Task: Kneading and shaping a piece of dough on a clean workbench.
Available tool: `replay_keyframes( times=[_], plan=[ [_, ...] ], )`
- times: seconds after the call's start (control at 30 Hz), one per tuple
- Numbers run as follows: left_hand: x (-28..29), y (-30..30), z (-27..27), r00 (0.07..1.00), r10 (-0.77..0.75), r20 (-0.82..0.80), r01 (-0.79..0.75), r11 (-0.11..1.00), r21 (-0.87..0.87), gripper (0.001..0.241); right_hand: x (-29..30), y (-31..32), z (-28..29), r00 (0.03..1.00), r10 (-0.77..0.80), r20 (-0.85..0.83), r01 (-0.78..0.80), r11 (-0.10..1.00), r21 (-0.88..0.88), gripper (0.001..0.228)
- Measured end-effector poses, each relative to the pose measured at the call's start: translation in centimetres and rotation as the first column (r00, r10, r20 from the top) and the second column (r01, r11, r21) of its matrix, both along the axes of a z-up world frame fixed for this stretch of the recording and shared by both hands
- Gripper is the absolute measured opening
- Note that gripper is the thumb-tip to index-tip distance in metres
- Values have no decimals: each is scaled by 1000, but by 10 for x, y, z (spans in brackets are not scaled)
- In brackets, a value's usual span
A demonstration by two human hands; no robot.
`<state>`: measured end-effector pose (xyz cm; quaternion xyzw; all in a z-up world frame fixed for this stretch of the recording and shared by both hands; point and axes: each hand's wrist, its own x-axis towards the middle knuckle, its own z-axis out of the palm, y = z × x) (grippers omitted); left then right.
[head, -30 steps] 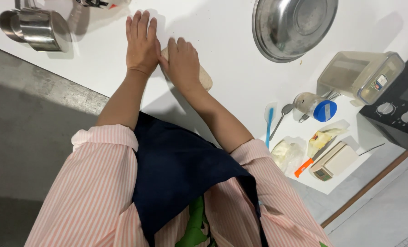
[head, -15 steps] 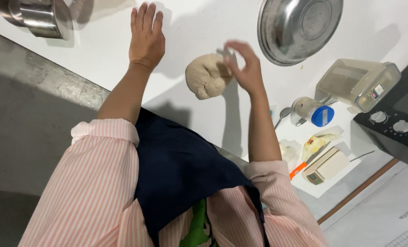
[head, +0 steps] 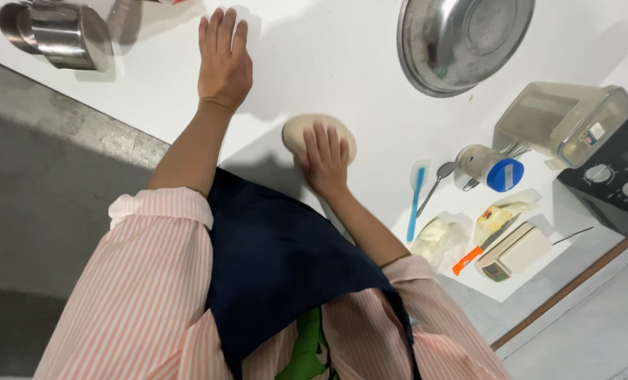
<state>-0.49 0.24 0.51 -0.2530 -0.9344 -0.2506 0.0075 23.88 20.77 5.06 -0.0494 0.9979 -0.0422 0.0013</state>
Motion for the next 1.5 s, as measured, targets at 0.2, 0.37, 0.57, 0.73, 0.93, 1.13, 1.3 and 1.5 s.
replay_keyframes(
  times=[0.2,0.37,0.57,0.73,0.93,1.13,1.3,1.5],
  plan=[
    [0,-1,-2,1000,-21,-9,21,1000,-18,48,101,40,-66,988,155,-24,-156,987,-26,71],
    [4,-3,0,999,-40,18,40,999,-18,46,96,36,-15,980,113,163,-108,993,-41,74],
    [3,9,5,999,-30,-28,29,999,-26,45,85,46,63,972,73,222,-5,956,-292,65],
    [46,50,75,962,-57,267,-5,974,225,48,49,66,79,988,-141,56,151,949,-277,90],
    [108,73,115,610,-778,151,721,624,301,101,-7,78,85,961,-79,264,173,918,-356,129],
    [149,65,68,723,-687,73,655,716,243,95,30,65,31,941,-126,314,304,720,-623,103],
    [186,37,82,713,-699,-60,701,712,37,104,82,24,62,998,-65,-22,47,882,-470,111],
    [210,0,102,529,-843,98,845,534,35,91,122,15,70,998,45,37,-28,924,-381,104]
  ],
)
